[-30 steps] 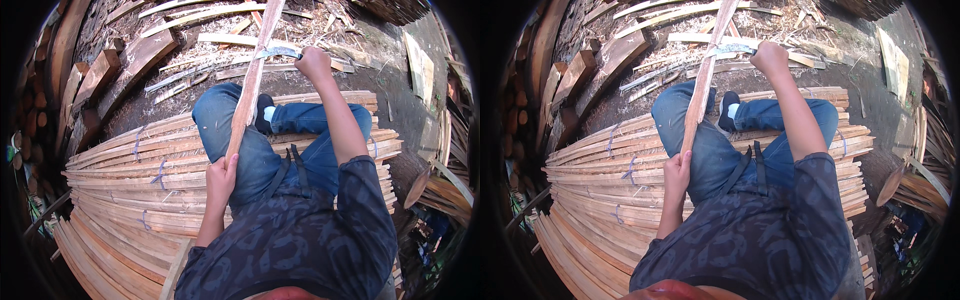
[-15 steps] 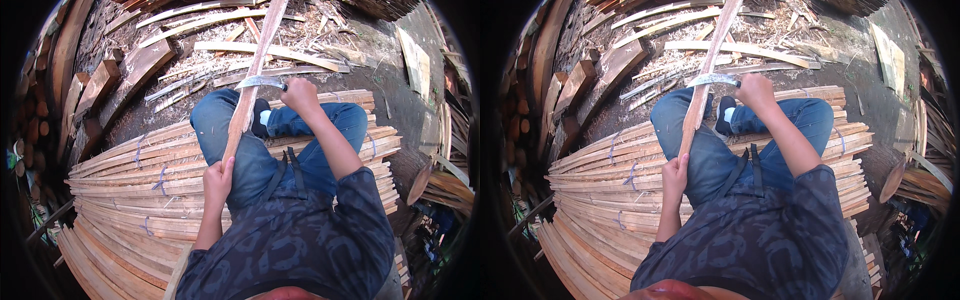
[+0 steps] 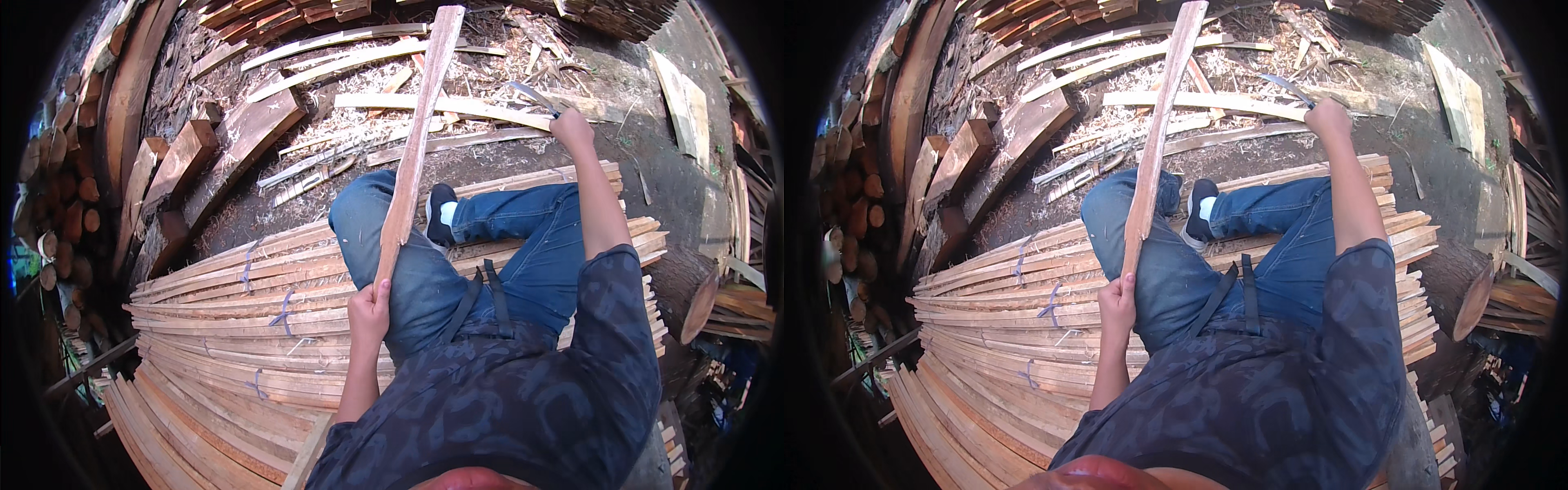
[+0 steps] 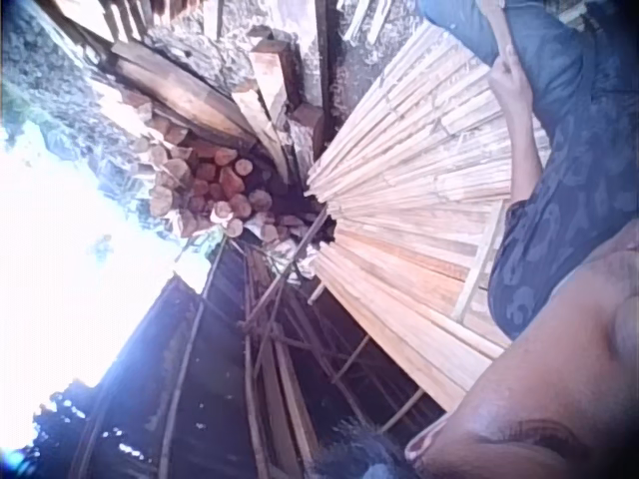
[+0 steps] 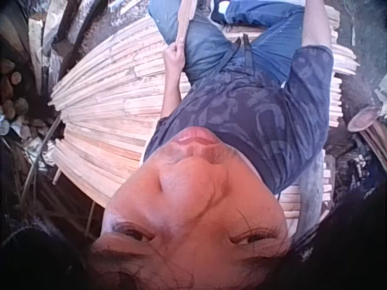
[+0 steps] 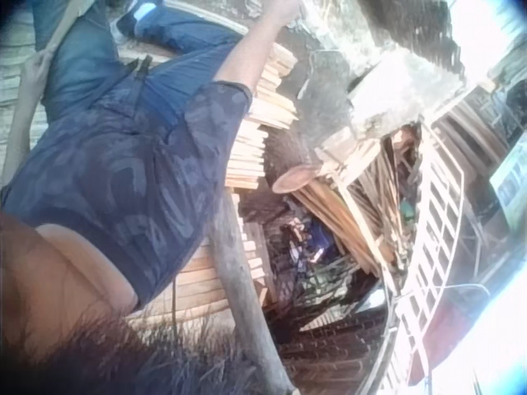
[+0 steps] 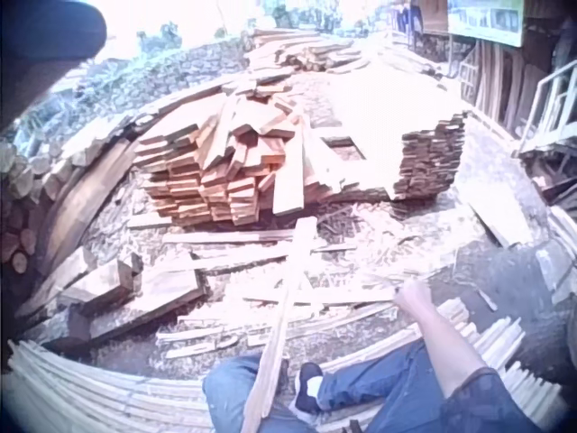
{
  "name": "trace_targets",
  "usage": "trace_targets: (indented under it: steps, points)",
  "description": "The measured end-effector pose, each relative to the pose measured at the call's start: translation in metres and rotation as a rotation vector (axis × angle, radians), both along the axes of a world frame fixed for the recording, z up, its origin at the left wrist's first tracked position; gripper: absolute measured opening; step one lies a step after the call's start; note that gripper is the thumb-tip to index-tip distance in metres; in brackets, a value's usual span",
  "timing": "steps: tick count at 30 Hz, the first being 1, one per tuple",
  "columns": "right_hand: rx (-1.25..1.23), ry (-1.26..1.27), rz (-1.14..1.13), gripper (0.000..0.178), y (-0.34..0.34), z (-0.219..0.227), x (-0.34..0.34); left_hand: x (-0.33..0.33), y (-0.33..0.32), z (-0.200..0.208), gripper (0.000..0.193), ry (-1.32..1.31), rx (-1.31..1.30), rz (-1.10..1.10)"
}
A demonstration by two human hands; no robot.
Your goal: The person sits on the ground and uses a curved knife to shave thin strips from a long piece of wood. They hold the wood against their leg and repeatedly draw the knife along its length to remove bark and smooth the surface.
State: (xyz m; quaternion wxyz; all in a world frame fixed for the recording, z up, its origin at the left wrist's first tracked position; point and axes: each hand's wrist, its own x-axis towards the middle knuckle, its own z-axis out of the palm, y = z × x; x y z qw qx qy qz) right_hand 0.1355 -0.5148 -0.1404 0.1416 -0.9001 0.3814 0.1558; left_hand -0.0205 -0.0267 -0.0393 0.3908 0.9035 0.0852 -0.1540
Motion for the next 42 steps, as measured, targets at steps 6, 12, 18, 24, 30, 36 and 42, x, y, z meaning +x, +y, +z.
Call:
trace_targets:
  steps: [6,12,18,24,30,36,42]
  points:
    - [0.308,-0.357,-0.06,0.03,0.072,-0.04,-0.093,0.007,0.001,0.005,0.052,0.057,0.017,-0.062]
    - [0.492,-0.508,0.014,0.025,0.172,0.005,-0.092,0.01,-0.004,0.007,0.051,0.076,0.021,-0.074]
    - [0.185,-0.309,0.361,0.022,0.17,0.066,-0.031,0.005,-0.011,0.007,0.051,-0.065,0.185,-0.111]
    - [0.027,-0.281,0.349,0.026,0.13,0.058,0.023,0.006,-0.02,0.016,0.05,-0.168,0.316,-0.161]
    - [0.101,-0.057,-0.117,0.037,-0.023,0.002,0.033,0.002,-0.018,0.011,0.051,-0.139,0.34,-0.131]
    - [0.239,-0.362,-0.109,0.035,0.002,-0.034,-0.097,0.006,-0.021,0.014,0.055,-0.105,0.331,-0.108]
    - [0.64,-0.632,-0.261,0.04,0.12,-0.044,-0.149,-0.001,-0.009,0.018,0.045,0.057,0.087,-0.109]
